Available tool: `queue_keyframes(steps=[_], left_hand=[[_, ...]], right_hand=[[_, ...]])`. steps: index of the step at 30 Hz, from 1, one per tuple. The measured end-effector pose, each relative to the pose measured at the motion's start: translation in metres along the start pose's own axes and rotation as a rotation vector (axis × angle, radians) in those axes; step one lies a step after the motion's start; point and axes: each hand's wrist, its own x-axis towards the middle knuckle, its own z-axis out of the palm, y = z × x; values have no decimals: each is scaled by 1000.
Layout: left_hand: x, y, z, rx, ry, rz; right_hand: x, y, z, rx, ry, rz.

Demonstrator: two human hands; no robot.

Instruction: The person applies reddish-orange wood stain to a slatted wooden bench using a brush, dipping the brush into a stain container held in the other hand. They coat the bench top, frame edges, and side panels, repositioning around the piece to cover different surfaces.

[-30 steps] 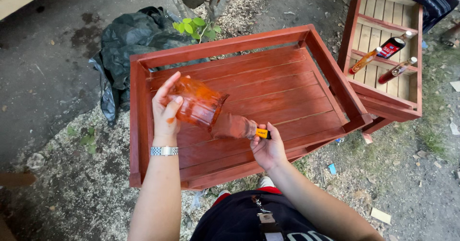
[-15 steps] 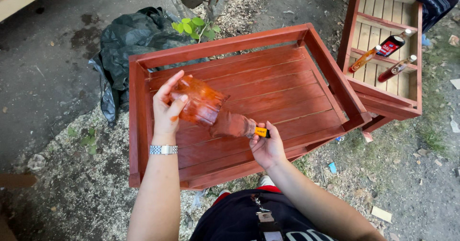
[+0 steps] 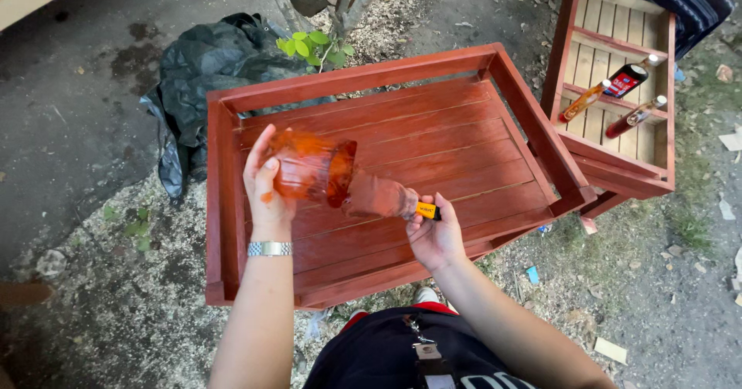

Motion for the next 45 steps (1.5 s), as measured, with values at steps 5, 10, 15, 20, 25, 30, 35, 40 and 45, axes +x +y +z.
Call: queue_keyframes(steps=[5, 10, 15, 20, 25, 30, 35, 40, 45], left_hand=[[-6, -8, -2, 15, 95, -10], [0, -11, -3, -14, 185, -37], [-5, -32, -1, -201, 341, -67], [-11, -43, -13, 70, 250, -30], [-8, -32, -17, 96, 89, -21], [-4, -16, -7, 193, -54, -31], [3, -7, 0, 222, -161, -65], [9, -1, 1, 290, -272, 3], [13, 1, 1, 315, -309, 42]], right_hand=[[1, -4, -5, -9, 20, 12], [6, -1, -18, 26, 98, 58], [11, -1, -29, 62, 184, 119], [5, -2, -28, -12, 144, 68], [-9, -3, -18, -123, 95, -25], [-15, -4, -8, -169, 102, -67], [-13, -1, -8, -168, 65, -86], [-11, 2, -8, -185, 29, -115], [-11, 3, -3, -200, 4, -142]])
